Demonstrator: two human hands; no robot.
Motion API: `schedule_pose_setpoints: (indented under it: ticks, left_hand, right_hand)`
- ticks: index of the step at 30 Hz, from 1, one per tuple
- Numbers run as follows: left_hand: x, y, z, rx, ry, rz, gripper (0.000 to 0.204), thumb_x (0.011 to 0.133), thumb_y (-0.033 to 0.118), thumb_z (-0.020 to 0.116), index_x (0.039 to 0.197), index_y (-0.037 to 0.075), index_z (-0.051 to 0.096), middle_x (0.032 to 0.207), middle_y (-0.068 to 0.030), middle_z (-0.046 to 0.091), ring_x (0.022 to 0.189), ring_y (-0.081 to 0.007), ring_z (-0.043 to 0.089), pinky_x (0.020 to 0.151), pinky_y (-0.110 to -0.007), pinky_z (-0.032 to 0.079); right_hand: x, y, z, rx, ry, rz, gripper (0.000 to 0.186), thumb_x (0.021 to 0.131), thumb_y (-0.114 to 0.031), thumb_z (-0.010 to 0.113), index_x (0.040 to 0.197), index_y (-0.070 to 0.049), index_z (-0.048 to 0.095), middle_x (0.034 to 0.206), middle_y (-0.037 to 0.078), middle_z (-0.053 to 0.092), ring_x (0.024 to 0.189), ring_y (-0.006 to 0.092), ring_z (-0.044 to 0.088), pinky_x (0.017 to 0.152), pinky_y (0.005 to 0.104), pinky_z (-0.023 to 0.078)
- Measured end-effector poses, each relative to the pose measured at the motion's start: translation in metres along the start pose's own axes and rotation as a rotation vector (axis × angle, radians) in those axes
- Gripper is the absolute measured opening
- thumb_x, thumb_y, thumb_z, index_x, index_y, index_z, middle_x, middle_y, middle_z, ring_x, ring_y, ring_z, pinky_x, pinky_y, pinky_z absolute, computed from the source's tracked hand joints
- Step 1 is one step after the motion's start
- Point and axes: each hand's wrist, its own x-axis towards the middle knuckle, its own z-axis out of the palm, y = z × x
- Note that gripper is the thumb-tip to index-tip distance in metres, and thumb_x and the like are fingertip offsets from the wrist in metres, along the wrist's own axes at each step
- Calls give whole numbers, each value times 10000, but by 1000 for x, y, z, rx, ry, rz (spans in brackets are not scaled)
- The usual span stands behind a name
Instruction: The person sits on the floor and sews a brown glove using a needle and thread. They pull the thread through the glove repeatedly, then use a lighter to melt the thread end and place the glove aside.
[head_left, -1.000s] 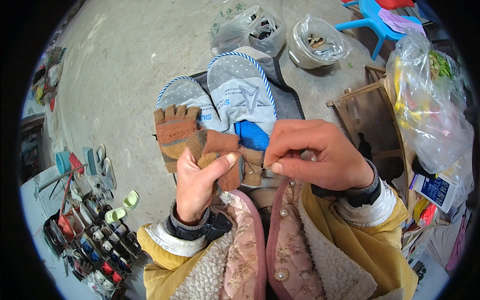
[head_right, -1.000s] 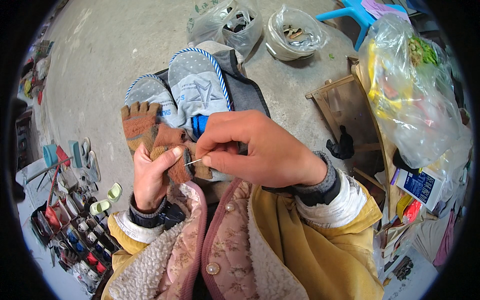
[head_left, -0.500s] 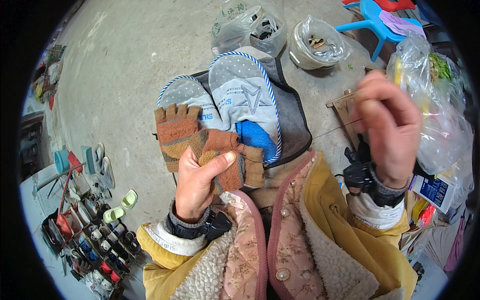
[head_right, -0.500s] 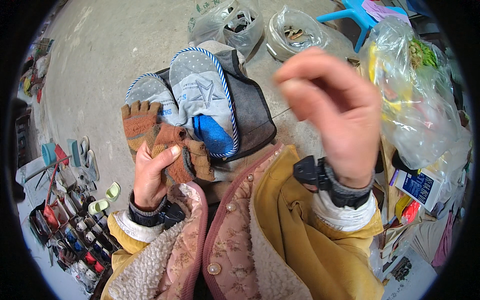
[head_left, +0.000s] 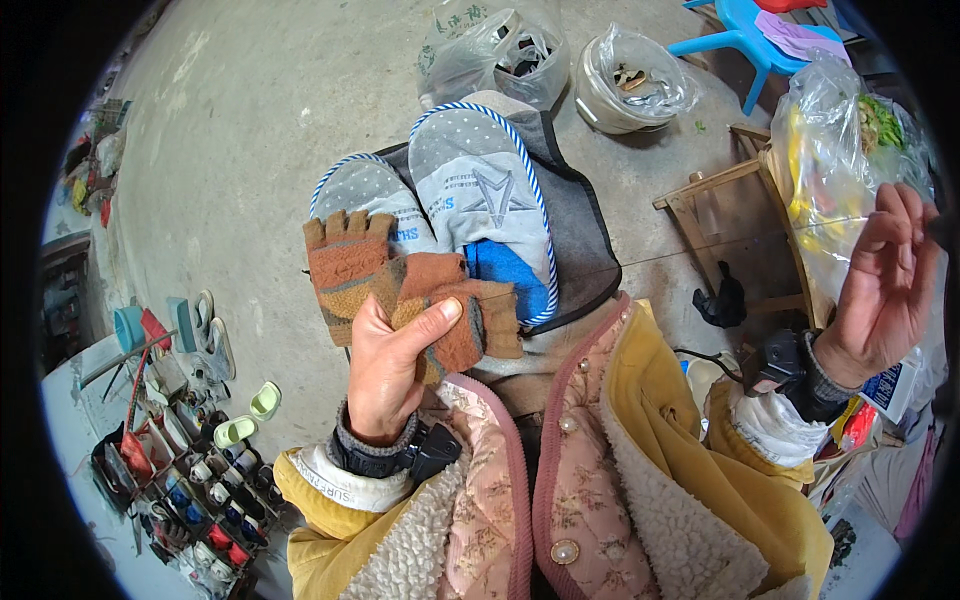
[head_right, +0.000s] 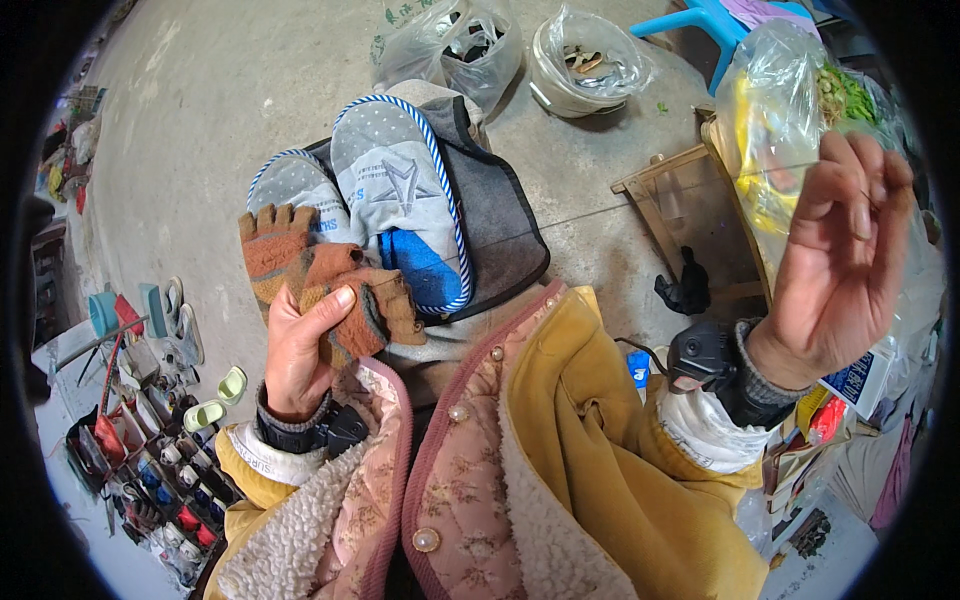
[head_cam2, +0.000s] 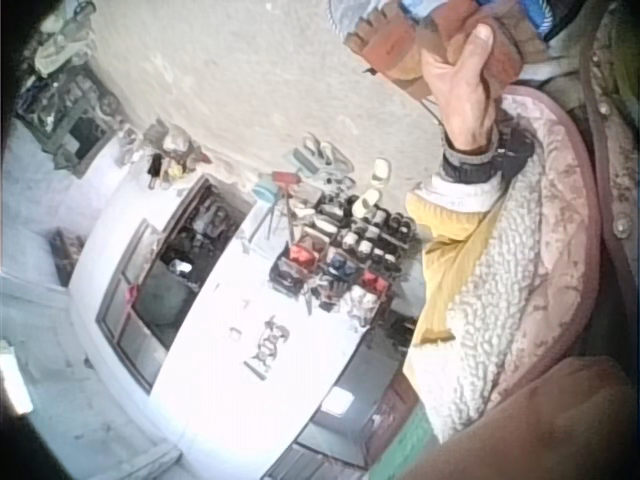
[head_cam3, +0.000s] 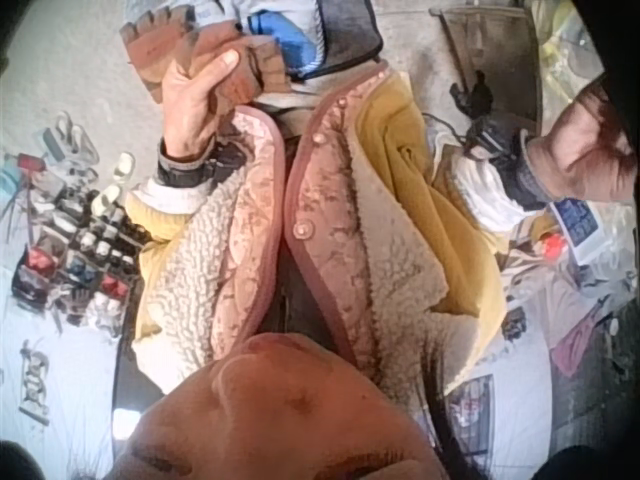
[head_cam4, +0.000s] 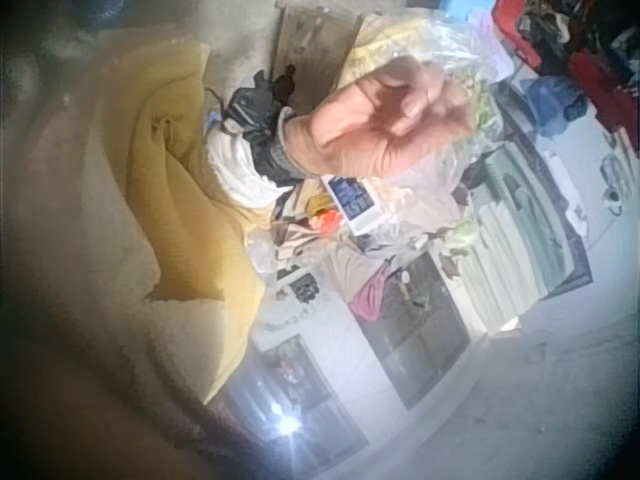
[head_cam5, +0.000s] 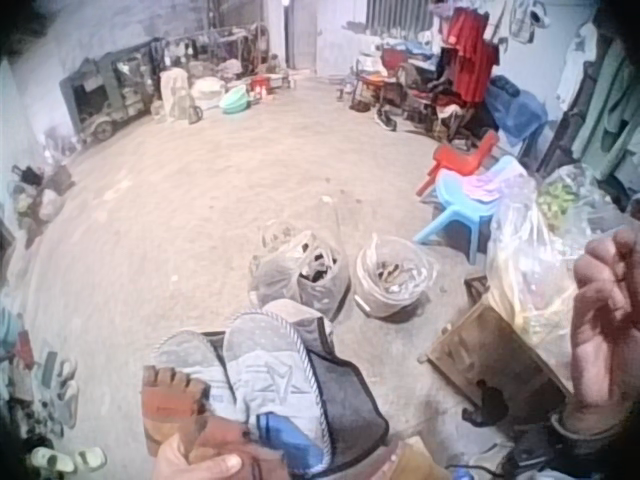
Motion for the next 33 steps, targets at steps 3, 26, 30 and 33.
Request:
schedule_pose_setpoints:
  ticks: [3,26,30,33]
  left_hand:
    - [0,-2,-1,20,0,19,377,833,2,643,1188,-31,520,1072,-126,650,954,-203,650,872,-356,523]
    - [-5,7,-3,-130,-55,-41,349,824,-1,625,1158,-33,529,1062,-123,647,957,-193,643,863,-350,521]
    - [-3,6,-6,-97,-80,-46,445,826,43,642,1230,-29,470,1109,-131,623,1000,-217,634,900,-372,515]
    - [-4,6,-6,-96,-83,-50,447,822,43,643,1229,-27,472,1104,-126,623,1000,-214,631,905,-374,511]
  right_hand:
    - [-1,-10,1,64,-34,30,96,912,41,524,991,35,468,890,72,343,772,137,366,724,256,428]
    - [-61,157,57,-910,-501,252,92,743,76,591,810,20,561,911,132,587,764,259,598,665,308,484]
    - [-58,156,54,-979,-549,202,103,734,86,599,819,27,600,953,120,610,777,196,614,670,277,485]
    - [-57,155,54,-992,-557,183,105,729,86,607,814,26,598,938,117,605,782,211,613,676,282,483]
